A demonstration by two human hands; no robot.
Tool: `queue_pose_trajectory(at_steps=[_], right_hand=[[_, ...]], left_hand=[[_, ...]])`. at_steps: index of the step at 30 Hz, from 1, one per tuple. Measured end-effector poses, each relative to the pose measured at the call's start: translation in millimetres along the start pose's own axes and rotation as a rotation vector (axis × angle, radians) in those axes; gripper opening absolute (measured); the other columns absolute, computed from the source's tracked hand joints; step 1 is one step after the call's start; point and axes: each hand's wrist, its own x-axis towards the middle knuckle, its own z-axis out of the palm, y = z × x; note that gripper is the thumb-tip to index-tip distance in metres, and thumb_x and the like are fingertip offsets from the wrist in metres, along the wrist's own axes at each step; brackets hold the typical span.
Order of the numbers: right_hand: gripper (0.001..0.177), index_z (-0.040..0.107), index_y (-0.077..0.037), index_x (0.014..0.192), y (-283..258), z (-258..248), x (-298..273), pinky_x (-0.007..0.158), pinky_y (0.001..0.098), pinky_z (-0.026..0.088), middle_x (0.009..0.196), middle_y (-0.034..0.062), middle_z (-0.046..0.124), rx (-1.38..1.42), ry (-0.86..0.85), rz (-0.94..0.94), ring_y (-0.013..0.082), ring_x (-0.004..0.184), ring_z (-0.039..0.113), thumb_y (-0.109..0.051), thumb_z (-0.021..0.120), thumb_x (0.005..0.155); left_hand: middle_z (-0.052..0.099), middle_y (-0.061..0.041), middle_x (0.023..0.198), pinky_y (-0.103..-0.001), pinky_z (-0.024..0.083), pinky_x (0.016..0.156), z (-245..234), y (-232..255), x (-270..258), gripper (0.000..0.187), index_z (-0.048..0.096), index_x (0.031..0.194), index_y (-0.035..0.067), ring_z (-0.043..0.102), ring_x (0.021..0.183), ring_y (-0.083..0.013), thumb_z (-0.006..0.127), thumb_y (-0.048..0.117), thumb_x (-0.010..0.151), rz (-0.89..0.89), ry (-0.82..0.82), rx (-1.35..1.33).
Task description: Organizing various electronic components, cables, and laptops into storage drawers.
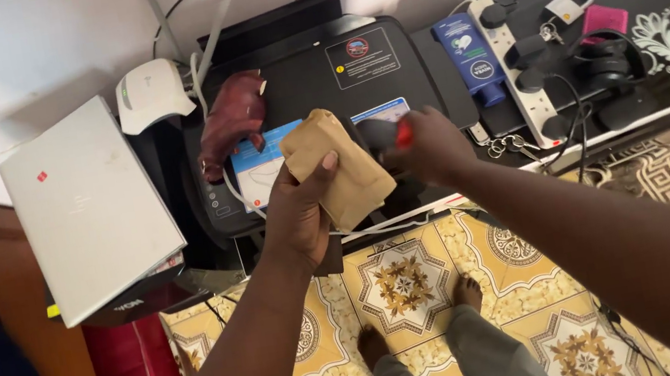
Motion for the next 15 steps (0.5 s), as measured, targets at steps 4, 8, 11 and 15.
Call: queue_pose_trajectory(at_steps=[4, 8, 11, 15], right_hand=[[0.053, 0.067, -0.008, 0.121, -1.4, -10.9, -37.1, 0.072, 0.0361, 0.048, 0.106, 0.0119, 0.071, 0.701, -0.045, 0.285, 0.021, 0.086, 0.066, -0.05, 0.072, 0.089], [0.043, 0.058, -0.011, 0.127, -0.8, -18.1, -91.0, 0.063, 0.0282, 0.05, 0.102, 0.0056, 0.07, 1.552, -0.132, 0.231, 0.0133, 0.08, 0.065, -0.043, 0.055, 0.097], [0.041, 0.056, -0.011, 0.126, 14.0, -18.0, -114.3, 0.058, 0.0256, 0.047, 0.1, 0.0013, 0.067, 1.679, -0.121, 0.19, 0.0101, 0.076, 0.062, -0.043, 0.053, 0.101], [0.045, 0.06, -0.014, 0.126, 22.0, -28.5, -145.4, 0.053, 0.0238, 0.044, 0.093, 0.0002, 0.066, 1.686, -0.045, 0.198, 0.0083, 0.071, 0.058, -0.051, 0.049, 0.102]], left_hand=[[0.067, -0.006, 0.119, -0.04, 0.06, 0.092, 15.8, -6.9, -0.6, 0.057, 0.057, 0.135, 0.008, 0.069, 0.107, -0.0211, 0.081, 0.015, 0.084, 0.025, -0.049, 0.02], [0.067, -0.007, 0.122, -0.041, 0.06, 0.092, 41.9, -17.6, -1.1, 0.066, 0.045, 0.132, 0.027, 0.07, 0.107, -0.0213, 0.083, 0.009, 0.081, 0.033, -0.132, 0.028], [0.068, -0.01, 0.118, -0.041, 0.059, 0.091, 41.6, -41.2, 8.9, 0.056, 0.055, 0.131, 0.007, 0.07, 0.104, -0.022, 0.084, 0.007, 0.083, -0.042, -0.197, 0.013], [0.071, -0.007, 0.114, -0.038, 0.058, 0.094, 62.3, -61.2, -4.3, 0.05, 0.066, 0.126, 0.004, 0.069, 0.104, -0.0206, 0.085, 0.008, 0.08, -0.122, -0.285, 0.054]])
